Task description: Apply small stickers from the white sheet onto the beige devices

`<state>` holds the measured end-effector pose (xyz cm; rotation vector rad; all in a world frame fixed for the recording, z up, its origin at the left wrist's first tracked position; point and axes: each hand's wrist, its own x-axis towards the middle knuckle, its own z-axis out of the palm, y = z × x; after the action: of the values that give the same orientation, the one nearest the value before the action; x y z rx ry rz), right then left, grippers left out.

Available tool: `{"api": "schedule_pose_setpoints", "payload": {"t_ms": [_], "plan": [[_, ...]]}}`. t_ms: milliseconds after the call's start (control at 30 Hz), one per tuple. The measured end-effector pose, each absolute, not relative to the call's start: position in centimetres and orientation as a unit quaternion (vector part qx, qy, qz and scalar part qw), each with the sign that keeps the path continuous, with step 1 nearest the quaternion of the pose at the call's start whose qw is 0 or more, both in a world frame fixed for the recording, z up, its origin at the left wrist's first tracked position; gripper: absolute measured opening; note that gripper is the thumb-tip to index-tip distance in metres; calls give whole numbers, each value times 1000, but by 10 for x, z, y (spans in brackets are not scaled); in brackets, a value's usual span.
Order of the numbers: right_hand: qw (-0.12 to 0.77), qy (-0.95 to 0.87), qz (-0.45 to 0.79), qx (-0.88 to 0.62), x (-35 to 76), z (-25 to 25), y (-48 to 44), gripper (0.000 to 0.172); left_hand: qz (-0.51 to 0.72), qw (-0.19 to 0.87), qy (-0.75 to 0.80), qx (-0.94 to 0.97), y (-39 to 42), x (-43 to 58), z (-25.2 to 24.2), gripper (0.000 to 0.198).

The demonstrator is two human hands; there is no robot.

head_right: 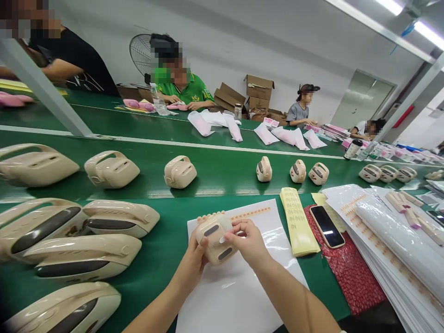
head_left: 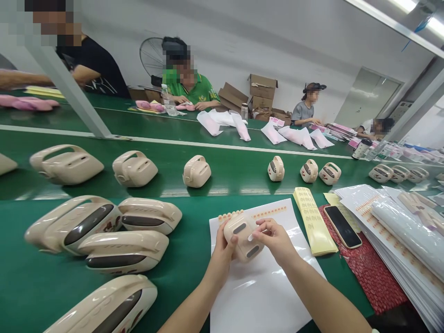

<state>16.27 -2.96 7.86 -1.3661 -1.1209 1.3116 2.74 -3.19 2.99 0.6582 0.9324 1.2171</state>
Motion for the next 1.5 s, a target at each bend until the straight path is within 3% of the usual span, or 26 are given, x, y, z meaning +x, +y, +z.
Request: {"api": "schedule_pose_setpoints", "payload": {"t_ms": [167, 400, 500, 633, 833, 1000, 1067, 1133, 1300, 1400, 1500], "plan": [[452, -499, 475, -567, 162, 74, -30, 14, 549, 674, 406, 283, -31, 27, 29, 76], [540, -663, 161, -493, 153, 59, -44, 6, 562, 668, 408, 267, -33, 29, 31, 74], [567, -656, 131, -481, 163, 61, -47, 6, 569, 667, 413, 246, -31, 29, 33, 67], [582, -560, 115, -579, 221, 63, -35, 14, 579, 691, 405, 152, -26, 22, 39, 48], [399, -475, 46, -783, 313, 38, -24, 11, 598, 715, 346, 104, -22, 7, 50, 43], [345, -510, -2, -788, 317, 29, -28, 10, 631, 709, 267, 167, -20, -5, 40, 74], [304, -543, -55, -781, 307, 34, -26, 6, 646, 714, 202, 180, -19, -11, 36, 77], [291, -598, -81, -743, 287, 40, -18, 12, 645, 733, 135, 168, -17, -17, 35, 74], [327, -751, 98, -565, 201, 47, 23, 19, 613, 783, 33, 102, -12, -26, 37, 70], [325, -723, 230, -564, 158, 41, 52, 24, 609, 785, 10, 117, -10, -26, 34, 70], [346, -678, 291, -579, 142, 34, 72, 14, 619, 772, 24, 143, -9, -23, 29, 74]]}}
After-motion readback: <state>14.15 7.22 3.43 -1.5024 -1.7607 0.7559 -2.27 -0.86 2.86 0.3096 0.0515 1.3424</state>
